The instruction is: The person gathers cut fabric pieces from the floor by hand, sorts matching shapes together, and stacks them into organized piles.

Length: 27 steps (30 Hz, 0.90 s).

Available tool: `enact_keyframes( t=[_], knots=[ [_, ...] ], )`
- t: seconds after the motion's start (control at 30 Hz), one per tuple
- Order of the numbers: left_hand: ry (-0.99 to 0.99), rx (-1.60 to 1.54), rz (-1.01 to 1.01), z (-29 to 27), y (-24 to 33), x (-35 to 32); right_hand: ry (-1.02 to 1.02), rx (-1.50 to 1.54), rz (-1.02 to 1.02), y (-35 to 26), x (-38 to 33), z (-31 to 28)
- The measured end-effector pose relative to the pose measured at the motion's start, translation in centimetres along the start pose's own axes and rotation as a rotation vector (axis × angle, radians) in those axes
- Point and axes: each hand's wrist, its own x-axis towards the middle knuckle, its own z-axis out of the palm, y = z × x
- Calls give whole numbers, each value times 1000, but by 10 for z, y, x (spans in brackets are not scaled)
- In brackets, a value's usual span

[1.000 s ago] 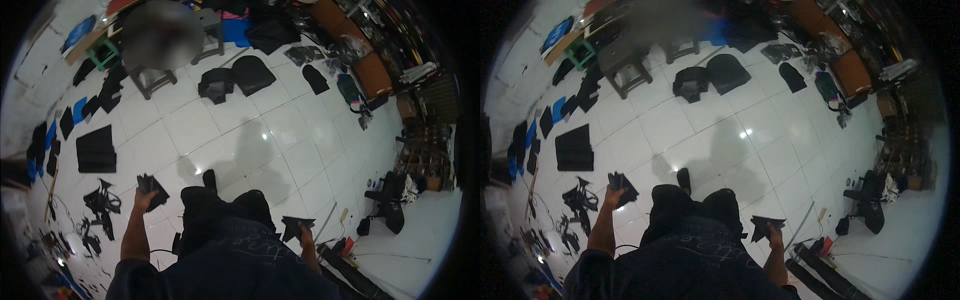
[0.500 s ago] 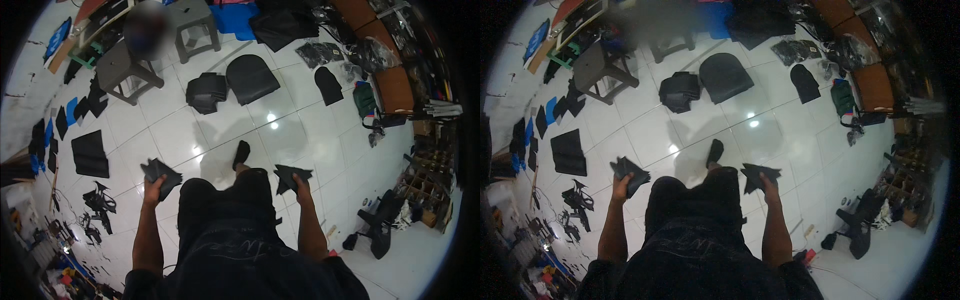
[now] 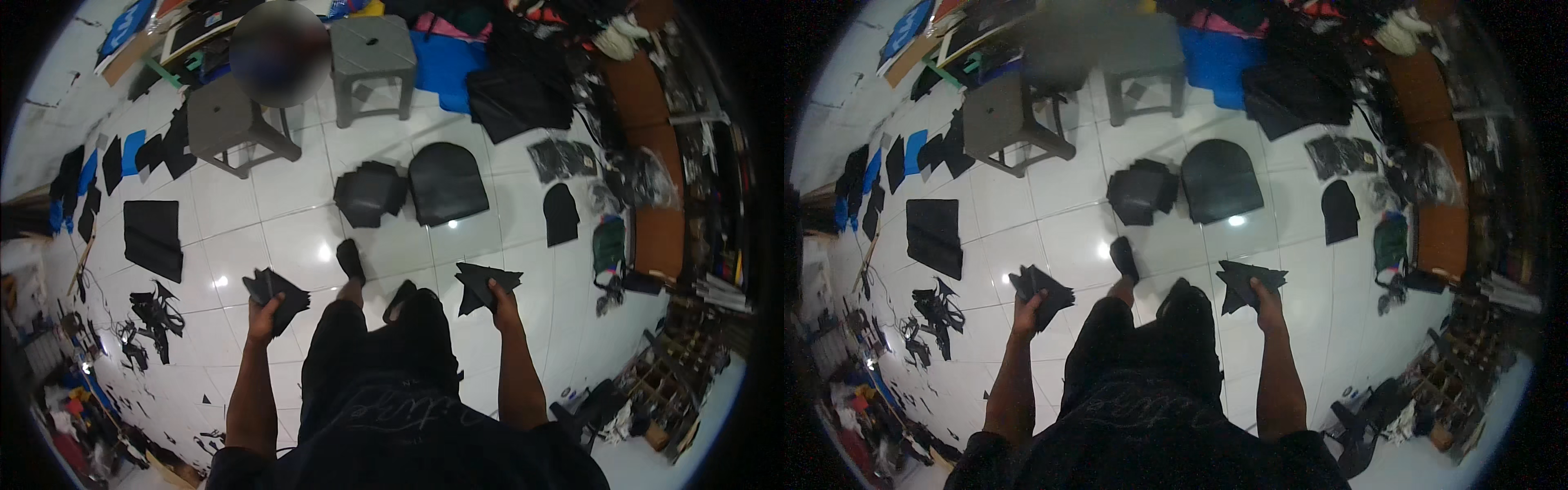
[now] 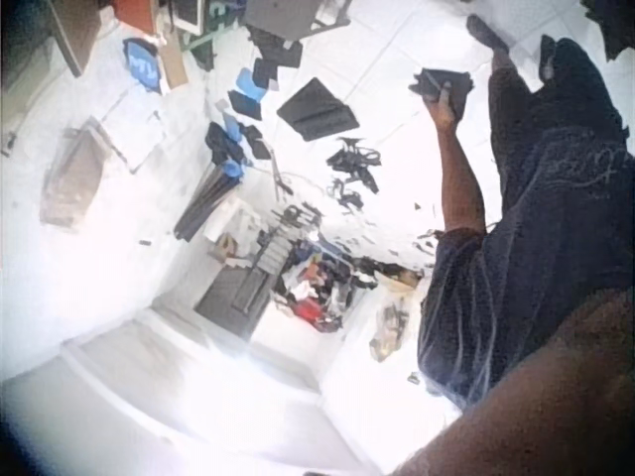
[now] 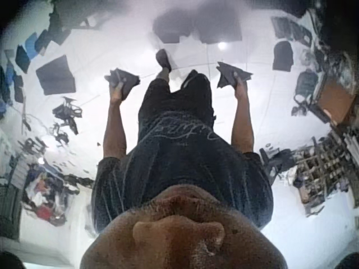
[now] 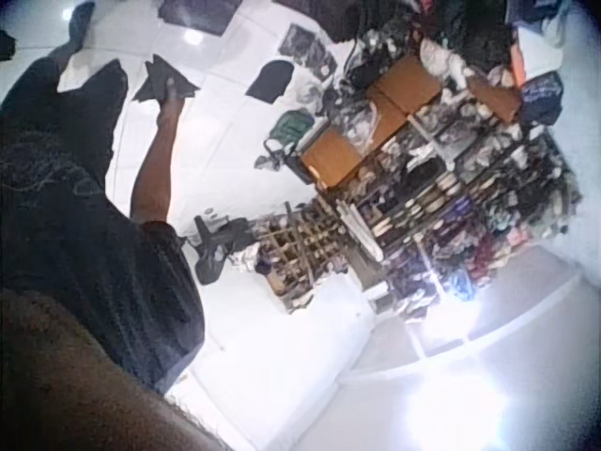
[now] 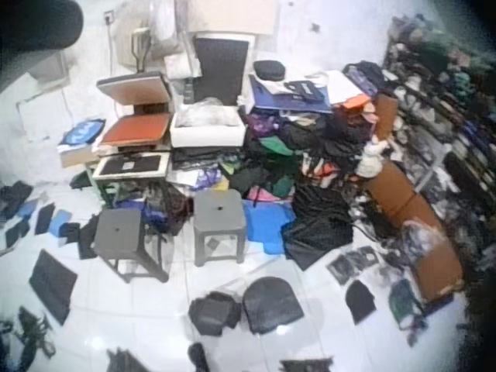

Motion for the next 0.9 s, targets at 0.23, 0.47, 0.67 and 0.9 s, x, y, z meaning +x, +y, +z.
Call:
enact_keyframes(
  t=[0.23, 0.47, 0.67, 0.9],
  knots=[
    [-47, 85, -5, 40, 69, 137, -192, 9, -39, -72, 111, 127],
    [-188, 40, 41, 84, 40, 320, -289, -14, 35, -78, 316, 256],
    [-110, 321, 9, 48, -71, 503, -321, -162, 74, 13, 502, 363],
    [-175, 122, -86, 77, -185, 650, -359, -404, 72, 118, 680, 376]
  ],
)
